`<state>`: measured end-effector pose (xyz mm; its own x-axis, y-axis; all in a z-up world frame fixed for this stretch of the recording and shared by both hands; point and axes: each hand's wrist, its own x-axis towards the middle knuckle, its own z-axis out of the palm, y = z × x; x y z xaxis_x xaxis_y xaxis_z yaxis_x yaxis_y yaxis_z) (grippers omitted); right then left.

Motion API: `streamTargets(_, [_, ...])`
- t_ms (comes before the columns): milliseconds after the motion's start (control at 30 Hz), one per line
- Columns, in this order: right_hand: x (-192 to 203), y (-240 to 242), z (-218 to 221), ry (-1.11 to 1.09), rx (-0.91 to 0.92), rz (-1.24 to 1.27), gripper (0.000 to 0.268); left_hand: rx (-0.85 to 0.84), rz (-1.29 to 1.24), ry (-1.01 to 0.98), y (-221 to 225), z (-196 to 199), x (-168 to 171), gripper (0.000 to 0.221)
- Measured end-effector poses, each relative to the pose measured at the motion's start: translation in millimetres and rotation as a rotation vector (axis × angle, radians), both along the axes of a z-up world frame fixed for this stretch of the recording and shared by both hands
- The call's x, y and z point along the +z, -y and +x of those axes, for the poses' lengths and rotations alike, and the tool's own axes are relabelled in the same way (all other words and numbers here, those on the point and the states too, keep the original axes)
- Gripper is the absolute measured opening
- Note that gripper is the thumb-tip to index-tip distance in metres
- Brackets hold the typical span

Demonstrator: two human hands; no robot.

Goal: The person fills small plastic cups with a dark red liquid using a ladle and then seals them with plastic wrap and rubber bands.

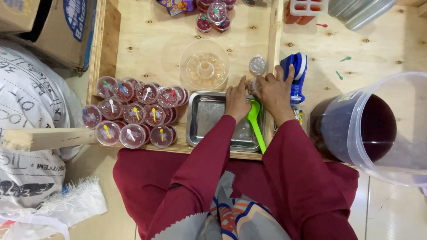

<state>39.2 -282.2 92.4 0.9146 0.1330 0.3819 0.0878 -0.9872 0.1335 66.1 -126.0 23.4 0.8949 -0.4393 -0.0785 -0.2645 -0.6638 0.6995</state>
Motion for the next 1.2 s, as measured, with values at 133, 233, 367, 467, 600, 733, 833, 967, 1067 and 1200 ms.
streamTargets(133, [-9.7,1.7,6.4,0.042,0.008,0.030,0.034,0.016,-0.019,-0.011,-1.7,-4.3,23.6,0.100])
streamTargets(233, [-14.7,4.6,5.7,0.049,0.014,0.047,0.032,0.015,-0.055,-0.039,-3.7,-4.8,27.3,0.100])
streamTargets(367, [-18.9,7.6,7.5,0.023,0.031,0.062,0.037,0.011,-0.048,-0.060,-6.0,-2.9,25.4,0.099])
streamTargets(467, [-23.7,12.1,9.0,0.010,0.018,0.089,0.039,-0.005,-0.009,-0.062,-5.4,-3.0,24.1,0.097])
streamTargets(600, [-18.8,15.3,9.2,-0.029,0.006,0.117,0.043,-0.047,0.081,0.008,-5.8,-4.9,20.1,0.089])
streamTargets(733, [-1.2,9.9,3.0,-0.036,-0.023,0.176,0.045,-0.060,0.079,0.058,-4.7,-4.7,-1.6,0.089])
streamTargets(833, [13.2,7.9,-11.6,-0.035,-0.047,0.270,0.055,-0.066,0.074,0.086,-6.2,-6.1,-2.9,0.090])
streamTargets(967, [53.5,-7.5,-42.6,-0.082,-0.087,0.792,0.059,-0.015,-0.164,0.117,-17.5,-11.1,26.9,0.074])
streamTargets(1067, [73.4,-20.4,-70.0,-0.136,-0.067,1.247,0.052,0.029,-0.364,0.003,-31.4,-37.5,64.1,0.056])
streamTargets(1200, [41.7,-31.6,-103.1,-0.240,-0.135,2.013,0.059,0.102,-0.714,-0.342,-42.9,-76.9,106.3,0.053])
